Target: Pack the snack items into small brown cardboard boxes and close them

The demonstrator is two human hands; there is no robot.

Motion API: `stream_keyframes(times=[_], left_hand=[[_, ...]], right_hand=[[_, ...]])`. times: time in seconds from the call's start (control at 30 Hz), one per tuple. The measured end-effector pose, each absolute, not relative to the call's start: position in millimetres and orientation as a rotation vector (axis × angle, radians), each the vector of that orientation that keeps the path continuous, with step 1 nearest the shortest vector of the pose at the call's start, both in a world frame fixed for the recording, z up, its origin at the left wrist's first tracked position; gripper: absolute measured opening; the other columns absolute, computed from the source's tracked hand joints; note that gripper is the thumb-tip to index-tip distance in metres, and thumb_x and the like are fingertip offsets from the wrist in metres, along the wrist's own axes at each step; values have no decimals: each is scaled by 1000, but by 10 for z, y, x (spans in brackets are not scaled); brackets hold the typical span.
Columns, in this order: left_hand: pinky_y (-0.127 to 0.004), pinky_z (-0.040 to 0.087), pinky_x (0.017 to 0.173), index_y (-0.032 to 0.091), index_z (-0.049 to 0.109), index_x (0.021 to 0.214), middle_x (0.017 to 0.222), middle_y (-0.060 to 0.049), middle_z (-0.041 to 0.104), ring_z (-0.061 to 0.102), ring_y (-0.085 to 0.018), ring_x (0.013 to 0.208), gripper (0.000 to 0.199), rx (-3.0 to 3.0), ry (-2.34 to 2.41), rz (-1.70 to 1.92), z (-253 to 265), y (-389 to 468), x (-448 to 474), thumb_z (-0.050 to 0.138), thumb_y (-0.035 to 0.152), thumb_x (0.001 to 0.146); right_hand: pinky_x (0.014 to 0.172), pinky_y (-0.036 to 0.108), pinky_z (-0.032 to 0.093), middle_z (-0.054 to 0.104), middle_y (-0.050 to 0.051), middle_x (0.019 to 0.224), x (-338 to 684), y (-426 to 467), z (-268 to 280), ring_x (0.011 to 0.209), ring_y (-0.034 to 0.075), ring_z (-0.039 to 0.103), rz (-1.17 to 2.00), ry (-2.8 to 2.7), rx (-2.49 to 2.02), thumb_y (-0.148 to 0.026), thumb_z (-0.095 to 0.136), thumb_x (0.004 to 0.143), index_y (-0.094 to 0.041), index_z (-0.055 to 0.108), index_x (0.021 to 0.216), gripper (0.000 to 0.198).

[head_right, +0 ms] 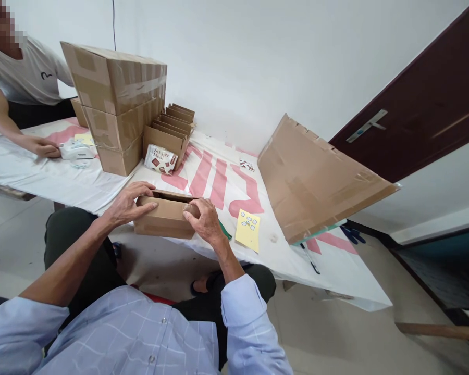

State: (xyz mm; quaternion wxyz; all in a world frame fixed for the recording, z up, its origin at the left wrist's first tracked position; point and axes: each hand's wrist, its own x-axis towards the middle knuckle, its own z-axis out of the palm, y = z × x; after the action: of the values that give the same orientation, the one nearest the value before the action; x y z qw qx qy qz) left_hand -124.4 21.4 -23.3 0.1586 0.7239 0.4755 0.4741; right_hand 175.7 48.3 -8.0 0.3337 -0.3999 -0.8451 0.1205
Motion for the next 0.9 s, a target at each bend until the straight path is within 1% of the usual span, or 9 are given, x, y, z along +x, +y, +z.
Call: stream_keyframes(times=[0.23,0.43,0.57,0.63,0.77,0.9], left_hand=[[-55,49,115,26,75,95,124,-12,79,68,-38,123,35,2131,1393,1277,-243,160,-1233,75,60,87],[-53,49,113,26,77,93,130,-12,77,67,-39,126,32,2170,1403,1172,-196,153,-1216,77,57,88],[-52,49,111,24,75,98,132,-12,76,66,-36,129,29,2332,1462,1053,-122,111,-1205,67,52,96],[-52,49,108,23,74,100,130,-13,76,66,-36,128,25,2439,1529,951,-30,79,-1169,64,46,98],[-51,48,101,21,72,99,119,-13,77,66,-37,122,16,2638,1599,740,184,57,-979,68,36,94],[-49,48,92,19,72,98,110,-14,76,68,-36,113,14,2719,1601,599,287,110,-704,68,32,95]], right_hand=[[103,43,55,80,6,118,1793,446,-9,111,27,71,510,-2141,-1070,-30,75,92,-28,78,114,22],[102,42,55,82,6,114,1763,449,75,107,26,74,650,-2131,-1023,-31,74,93,-27,81,109,18],[103,41,57,82,6,114,1753,457,62,107,25,74,670,-2087,-928,-30,74,92,-26,82,106,17],[103,40,57,82,6,114,1746,462,20,108,24,75,671,-2026,-883,-29,75,91,-26,83,105,16],[105,40,58,82,6,118,1706,453,-74,110,25,75,667,-1909,-878,-29,77,90,-27,84,104,16],[108,42,56,83,6,118,1675,432,-129,112,26,75,687,-1832,-901,-30,78,88,-26,84,105,18]])
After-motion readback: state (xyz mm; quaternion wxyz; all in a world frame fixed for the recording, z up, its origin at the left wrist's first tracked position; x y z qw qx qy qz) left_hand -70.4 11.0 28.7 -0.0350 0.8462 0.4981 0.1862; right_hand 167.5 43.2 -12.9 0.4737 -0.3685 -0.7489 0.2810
